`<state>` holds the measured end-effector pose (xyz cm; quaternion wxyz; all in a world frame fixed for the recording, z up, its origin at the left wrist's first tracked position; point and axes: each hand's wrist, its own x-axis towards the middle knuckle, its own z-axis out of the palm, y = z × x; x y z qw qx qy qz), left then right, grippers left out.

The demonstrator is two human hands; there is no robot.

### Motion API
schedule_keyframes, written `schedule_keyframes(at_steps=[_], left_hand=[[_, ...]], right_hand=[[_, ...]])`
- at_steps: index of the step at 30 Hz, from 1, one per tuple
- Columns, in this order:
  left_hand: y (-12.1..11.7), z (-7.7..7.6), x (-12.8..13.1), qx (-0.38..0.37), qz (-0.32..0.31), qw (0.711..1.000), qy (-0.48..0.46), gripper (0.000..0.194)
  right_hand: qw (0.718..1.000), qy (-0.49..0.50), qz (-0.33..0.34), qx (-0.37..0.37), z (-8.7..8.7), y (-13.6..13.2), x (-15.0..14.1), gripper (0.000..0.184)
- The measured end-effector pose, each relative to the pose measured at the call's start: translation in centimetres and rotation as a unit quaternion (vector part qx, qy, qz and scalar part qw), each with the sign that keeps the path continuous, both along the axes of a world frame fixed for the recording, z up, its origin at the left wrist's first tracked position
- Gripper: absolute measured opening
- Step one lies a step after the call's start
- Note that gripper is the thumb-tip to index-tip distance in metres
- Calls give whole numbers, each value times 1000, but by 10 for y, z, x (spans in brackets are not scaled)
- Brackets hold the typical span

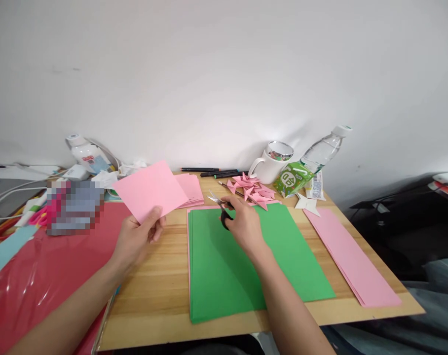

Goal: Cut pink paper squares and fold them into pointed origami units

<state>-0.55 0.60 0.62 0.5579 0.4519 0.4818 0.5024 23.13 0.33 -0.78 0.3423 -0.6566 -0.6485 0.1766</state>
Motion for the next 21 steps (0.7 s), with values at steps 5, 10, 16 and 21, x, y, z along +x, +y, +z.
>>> schedule_keyframes(at_steps=[5, 10, 16, 21], left_hand=[[3, -1, 0, 3, 18, 999, -32, 32], [2, -1, 1, -12, -18, 999, -30, 36], [2, -2, 2, -8, -27, 999, -29, 40], [2, -1, 2, -5, -17, 999, -28, 38]], right_hand=[[970, -224, 53, -83, 10, -5, 17, 43], [942, -304, 63, -124, 16, 0, 23, 50], [924, -357, 44, -131, 19, 8, 19, 36], [963, -257, 59, -64, 10, 18, -16, 21]])
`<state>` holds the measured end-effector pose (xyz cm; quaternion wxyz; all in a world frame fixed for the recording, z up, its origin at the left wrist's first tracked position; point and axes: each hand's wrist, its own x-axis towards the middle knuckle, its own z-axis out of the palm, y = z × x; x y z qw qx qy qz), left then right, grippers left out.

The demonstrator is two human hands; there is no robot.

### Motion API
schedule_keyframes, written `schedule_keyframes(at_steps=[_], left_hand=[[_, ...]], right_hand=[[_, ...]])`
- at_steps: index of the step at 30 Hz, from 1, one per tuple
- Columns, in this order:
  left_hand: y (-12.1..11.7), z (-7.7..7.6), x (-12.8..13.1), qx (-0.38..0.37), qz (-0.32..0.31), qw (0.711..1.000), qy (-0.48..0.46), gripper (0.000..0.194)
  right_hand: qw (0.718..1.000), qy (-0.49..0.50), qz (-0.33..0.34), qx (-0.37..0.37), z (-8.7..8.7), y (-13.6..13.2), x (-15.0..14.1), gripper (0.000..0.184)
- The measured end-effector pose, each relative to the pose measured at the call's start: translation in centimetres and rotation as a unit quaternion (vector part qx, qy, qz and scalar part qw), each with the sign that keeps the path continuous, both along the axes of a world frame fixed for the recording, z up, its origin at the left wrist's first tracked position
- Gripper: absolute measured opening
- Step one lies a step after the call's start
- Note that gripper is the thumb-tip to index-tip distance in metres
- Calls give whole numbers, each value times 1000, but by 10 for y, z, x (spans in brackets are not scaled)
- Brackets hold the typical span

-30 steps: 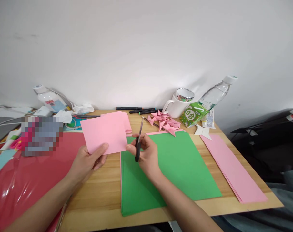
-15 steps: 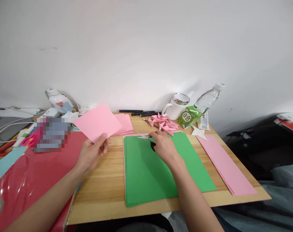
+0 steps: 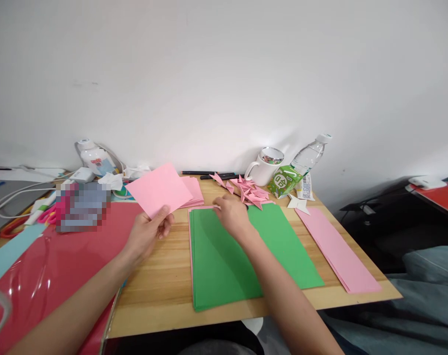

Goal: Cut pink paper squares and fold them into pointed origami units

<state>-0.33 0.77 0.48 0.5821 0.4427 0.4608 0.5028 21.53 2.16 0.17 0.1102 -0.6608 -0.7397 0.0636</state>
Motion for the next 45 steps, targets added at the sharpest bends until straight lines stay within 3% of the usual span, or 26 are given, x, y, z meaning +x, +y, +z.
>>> schedule_keyframes(at_steps=[6, 15, 20, 24, 27, 28, 29, 30, 31, 32, 33, 35, 36, 39, 42, 45], left_hand=[[-2, -1, 1, 4, -6, 1000, 1, 38], [0, -1, 0, 1, 9, 1000, 11, 39], [0, -2, 1, -7, 10, 1000, 3, 37], [0, -2, -1, -2, 4, 1000, 15, 37], [0, -3, -1, -1, 5, 1000, 24, 37], [0, -3, -1, 0, 4, 1000, 27, 37], [0, -3, -1, 1, 4, 1000, 30, 37], [0, -3, -1, 1, 2, 999, 32, 37], [0, -3, -1, 1, -1, 999, 34, 37], [0, -3, -1, 0, -5, 999, 35, 37], [0, -4, -1, -1, -9, 999, 34, 38], [0, -4, -2, -2, -17, 999, 33, 38], [0, -5, -2, -1, -19, 999, 35, 39], [1, -7, -3, 4, -18, 998, 53, 44], [3, -10, -5, 4, -22, 997, 76, 46], [5, -13, -5, 3, -38, 994, 104, 43]], right_hand=[[997, 71, 36, 10, -19, 20, -41, 21], [981, 187, 51, -8, -20, 23, -3, 13], [981, 191, 17, 17, -30, 27, -15, 15], [972, 222, 80, -16, -30, 17, -39, 12], [950, 263, 145, -82, -16, -3, -43, 9], [927, 287, 196, -143, -10, -11, -41, 10], [844, 346, 288, -293, -4, -18, -39, 18], [741, 383, 355, -423, 2, -24, -36, 30], [664, 407, 374, -504, 5, -27, -33, 40], [654, 454, 337, -502, 7, -29, -31, 42], [685, 502, 278, -449, 7, -28, -30, 37], [764, 582, 132, -245, 3, -20, -30, 35], [776, 608, 73, -151, 1, -15, -31, 38], [758, 651, 14, -35, -6, -2, -35, 41], [745, 666, 19, -36, -11, 1, -39, 45], [745, 666, 10, -34, -19, -1, -41, 37]])
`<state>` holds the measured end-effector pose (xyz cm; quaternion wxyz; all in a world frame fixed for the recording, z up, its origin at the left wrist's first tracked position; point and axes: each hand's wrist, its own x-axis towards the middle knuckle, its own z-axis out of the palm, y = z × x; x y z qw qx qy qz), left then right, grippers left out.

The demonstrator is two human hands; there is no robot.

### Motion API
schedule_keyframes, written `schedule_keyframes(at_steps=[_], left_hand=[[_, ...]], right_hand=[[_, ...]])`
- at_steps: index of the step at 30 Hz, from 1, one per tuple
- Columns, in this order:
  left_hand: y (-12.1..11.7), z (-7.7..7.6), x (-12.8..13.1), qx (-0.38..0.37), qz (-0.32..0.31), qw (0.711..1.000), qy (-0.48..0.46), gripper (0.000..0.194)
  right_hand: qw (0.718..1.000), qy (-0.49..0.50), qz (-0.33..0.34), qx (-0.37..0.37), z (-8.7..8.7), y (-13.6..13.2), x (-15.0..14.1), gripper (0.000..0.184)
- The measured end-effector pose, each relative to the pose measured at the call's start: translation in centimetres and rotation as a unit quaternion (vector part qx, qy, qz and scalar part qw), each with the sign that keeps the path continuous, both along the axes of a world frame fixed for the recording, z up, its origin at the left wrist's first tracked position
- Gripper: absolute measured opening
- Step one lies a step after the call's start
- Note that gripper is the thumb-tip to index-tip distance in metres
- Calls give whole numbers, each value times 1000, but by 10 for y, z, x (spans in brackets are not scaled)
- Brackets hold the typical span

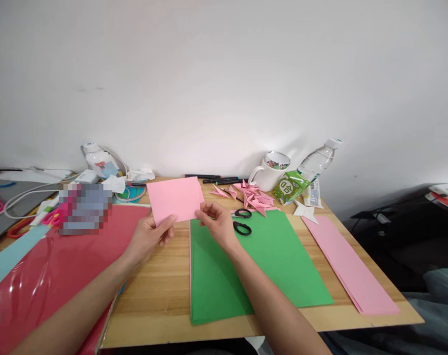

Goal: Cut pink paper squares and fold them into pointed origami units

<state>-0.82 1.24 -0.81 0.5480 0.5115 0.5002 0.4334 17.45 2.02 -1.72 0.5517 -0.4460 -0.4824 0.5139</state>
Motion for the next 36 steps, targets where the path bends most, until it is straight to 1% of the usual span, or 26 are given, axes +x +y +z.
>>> schedule_keyframes(at_steps=[2, 4, 6, 7, 8, 9, 10, 11, 12, 13, 14, 17, 19, 21, 22, 23, 24, 25, 26, 27, 29, 30, 32, 34, 36], left_hand=[[1, -1, 0, 11, -7, 1000, 20, 42], [1, -1, 0, 29, -3, 999, 38, 44], [1, 0, 0, 39, 3, 998, 40, 45], [1, 1, 0, 39, 5, 999, 31, 44], [1, 2, 0, 34, 4, 999, 17, 43], [0, 3, 0, 28, 5, 1000, 0, 41], [0, 3, 0, 20, 6, 1000, -17, 40], [0, 4, 0, 13, 8, 999, -33, 40], [0, 5, 0, 7, 9, 999, -48, 39], [0, 5, 1, 3, 11, 998, -61, 39], [0, 6, 1, -1, 13, 997, -74, 39], [-2, 8, 3, -13, 21, 993, -112, 39], [-2, 9, 3, -16, 22, 991, -129, 39], [-2, 9, 2, -4, 13, 991, -134, 38], [-2, 9, 2, 6, 6, 992, -126, 36], [-2, 8, 1, 18, 1, 993, -113, 35], [-1, 7, 0, 31, -3, 995, -99, 34], [-1, 5, -1, 43, -4, 995, -87, 32], [0, 4, -1, 54, -5, 996, -77, 31], [0, 3, -1, 63, -8, 995, -71, 30], [1, 1, -2, 83, -18, 994, -66, 29], [2, 0, -1, 93, -25, 993, -62, 28], [1, 0, -1, 115, -34, 991, -53, 26], [0, 1, -2, 143, -41, 988, -33, 24], [-3, 3, -2, 181, -43, 983, 4, 23]], right_hand=[[1000, -12, 0, 5, -6, -2, 1, 33], [999, -50, 7, 14, -11, -2, 4, 29], [990, -133, -11, 37, -12, 0, 11, 26], [978, -198, -35, 53, -11, 3, 16, 25], [955, -279, -64, 74, -9, 6, 21, 24], [914, -382, -96, 97, -8, 11, 27, 22], [861, -484, -115, 108, -6, 15, 32, 21], [809, -566, -115, 111, -5, 21, 38, 26], [765, -627, -103, 107, -5, 27, 43, 32], [731, -670, -79, 100, -5, 32, 47, 36], [709, -697, -59, 92, -5, 37, 50, 39], [699, -707, -51, 92, -6, 46, 58, 41], [699, -706, -71, 92, -5, 45, 64, 41], [701, -699, -103, 91, -2, 38, 70, 41], [706, -692, -116, 93, -1, 32, 74, 39], [724, -673, -109, 101, -1, 25, 76, 35], [742, -657, -68, 112, -1, 17, 78, 29], [753, -648, -23, 114, -3, 10, 79, 24], [757, -644, 10, 110, -5, 4, 78, 22], [759, -642, 22, 106, -8, -1, 76, 20], [766, -634, 0, 107, -15, -6, 69, 19], [774, -623, -20, 111, -18, -6, 64, 20], [778, -616, -32, 115, -23, -1, 53, 24], [784, -607, -31, 122, -23, 3, 45, 26], [792, -596, -30, 132, -19, 3, 42, 28]])
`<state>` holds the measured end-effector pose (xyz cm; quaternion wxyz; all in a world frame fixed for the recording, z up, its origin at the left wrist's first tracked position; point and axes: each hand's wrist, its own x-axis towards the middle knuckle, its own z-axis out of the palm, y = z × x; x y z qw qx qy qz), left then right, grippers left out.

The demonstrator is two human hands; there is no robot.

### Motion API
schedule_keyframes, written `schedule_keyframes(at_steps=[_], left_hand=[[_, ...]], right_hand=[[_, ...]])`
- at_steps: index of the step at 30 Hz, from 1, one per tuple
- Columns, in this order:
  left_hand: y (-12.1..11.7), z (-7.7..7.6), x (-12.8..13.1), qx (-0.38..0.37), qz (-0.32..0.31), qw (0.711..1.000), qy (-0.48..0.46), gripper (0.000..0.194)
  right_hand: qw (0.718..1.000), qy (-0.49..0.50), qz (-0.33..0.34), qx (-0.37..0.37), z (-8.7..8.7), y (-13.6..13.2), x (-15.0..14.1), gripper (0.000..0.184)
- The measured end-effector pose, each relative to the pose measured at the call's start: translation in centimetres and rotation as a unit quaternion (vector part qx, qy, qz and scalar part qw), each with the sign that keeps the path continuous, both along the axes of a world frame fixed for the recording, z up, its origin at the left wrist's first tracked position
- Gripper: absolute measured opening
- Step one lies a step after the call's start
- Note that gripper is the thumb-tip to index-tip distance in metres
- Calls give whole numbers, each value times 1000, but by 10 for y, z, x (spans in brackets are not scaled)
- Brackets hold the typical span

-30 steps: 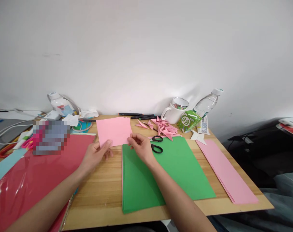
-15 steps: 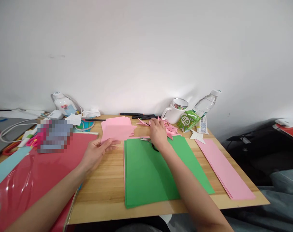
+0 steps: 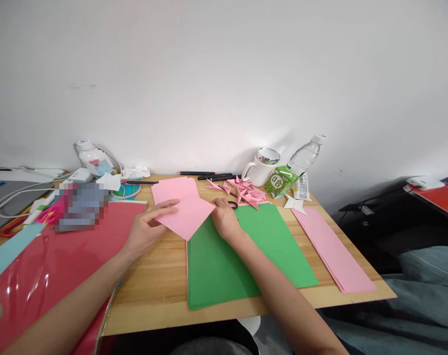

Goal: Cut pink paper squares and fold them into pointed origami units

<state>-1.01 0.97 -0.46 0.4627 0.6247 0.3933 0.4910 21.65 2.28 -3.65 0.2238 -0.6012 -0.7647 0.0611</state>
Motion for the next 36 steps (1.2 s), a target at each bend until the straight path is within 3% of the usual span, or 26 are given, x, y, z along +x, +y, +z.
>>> schedule_keyframes(at_steps=[2, 3, 6, 8, 10, 12, 14, 17, 19, 22, 25, 29, 33, 36], left_hand=[[-3, 3, 0, 45, 11, 998, 38, 22], [-5, 4, 1, 65, 17, 996, 51, 21], [-9, 6, 3, 101, 11, 992, 74, 20], [-11, 5, 4, 113, -5, 991, 78, 17], [-12, 4, 4, 118, -7, 991, 68, 14], [-11, 5, 4, 105, -5, 994, 35, 16], [-10, 6, 3, 52, -21, 998, -29, 35], [-7, 10, 3, -89, -80, 979, -164, 77], [-7, 13, 4, -181, -106, 952, -224, 90], [-10, 15, 6, -278, -133, 929, -204, 86], [-12, 13, 8, -323, -158, 923, -135, 61], [-8, 6, 8, -298, -52, 940, -158, 42], [-2, 3, 7, -316, -25, 923, -218, 40], [-2, 8, 6, -322, -65, 914, -236, 44]], right_hand=[[999, 44, 9, 9, 7, -8, 0, 32], [991, 130, 21, 15, 11, -14, 0, 40], [938, 338, 75, -13, 19, -34, -1, 60], [920, 379, 98, 13, 22, -42, -3, 40], [921, 372, 93, 61, 22, -46, -6, 20], [926, 350, 79, 116, 21, -45, -8, 11], [926, 335, 75, 154, 22, -43, -7, 10], [923, 346, 108, 128, 24, -40, -2, 7], [913, 372, 146, 75, 27, -38, 2, 5], [900, 385, 203, 11, 31, -38, 3, 7], [919, 323, 227, 12, 32, -43, -3, 7], [954, 200, 188, 122, 29, -52, -15, 36], [946, 165, 205, 189, 25, -52, -24, 16], [941, 240, 192, 143, 25, -45, -24, 2]])
